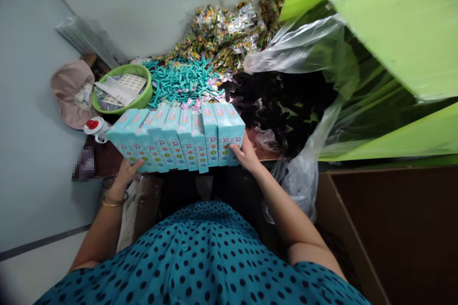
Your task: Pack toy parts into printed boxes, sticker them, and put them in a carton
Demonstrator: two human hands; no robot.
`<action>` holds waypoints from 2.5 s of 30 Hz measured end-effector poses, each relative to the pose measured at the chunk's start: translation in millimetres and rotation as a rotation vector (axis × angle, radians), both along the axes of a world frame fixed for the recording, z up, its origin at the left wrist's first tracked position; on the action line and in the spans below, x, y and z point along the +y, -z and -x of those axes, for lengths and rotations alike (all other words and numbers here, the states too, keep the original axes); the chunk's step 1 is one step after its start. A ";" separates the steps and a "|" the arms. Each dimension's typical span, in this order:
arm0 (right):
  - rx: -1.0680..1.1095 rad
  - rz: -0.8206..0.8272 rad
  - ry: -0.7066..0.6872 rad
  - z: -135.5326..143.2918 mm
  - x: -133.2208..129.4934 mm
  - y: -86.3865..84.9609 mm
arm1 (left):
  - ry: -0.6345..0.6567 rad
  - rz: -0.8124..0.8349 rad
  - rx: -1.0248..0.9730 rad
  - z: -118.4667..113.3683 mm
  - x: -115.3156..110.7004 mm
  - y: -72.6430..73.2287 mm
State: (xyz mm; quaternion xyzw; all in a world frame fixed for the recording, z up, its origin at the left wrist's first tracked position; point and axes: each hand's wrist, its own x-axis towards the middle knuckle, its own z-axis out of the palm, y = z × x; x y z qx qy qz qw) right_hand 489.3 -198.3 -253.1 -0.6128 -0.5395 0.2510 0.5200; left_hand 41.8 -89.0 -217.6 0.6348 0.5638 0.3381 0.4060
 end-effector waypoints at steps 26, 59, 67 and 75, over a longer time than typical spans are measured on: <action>-0.319 -0.213 0.194 17.3 -0.6 -32.2 | -0.126 -0.132 -0.003 -19.7 -15.2 105.9; -0.799 0.026 0.109 55.2 7.0 -73.7 | -0.157 -0.132 -0.015 -21.2 -24.6 120.4; 0.250 -0.050 0.169 -8.3 14.6 -5.6 | -0.115 -0.158 0.010 -18.1 -22.4 112.7; 0.126 -0.091 0.189 -0.5 10.7 7.7 | -0.094 -0.165 0.021 -11.2 -16.4 111.5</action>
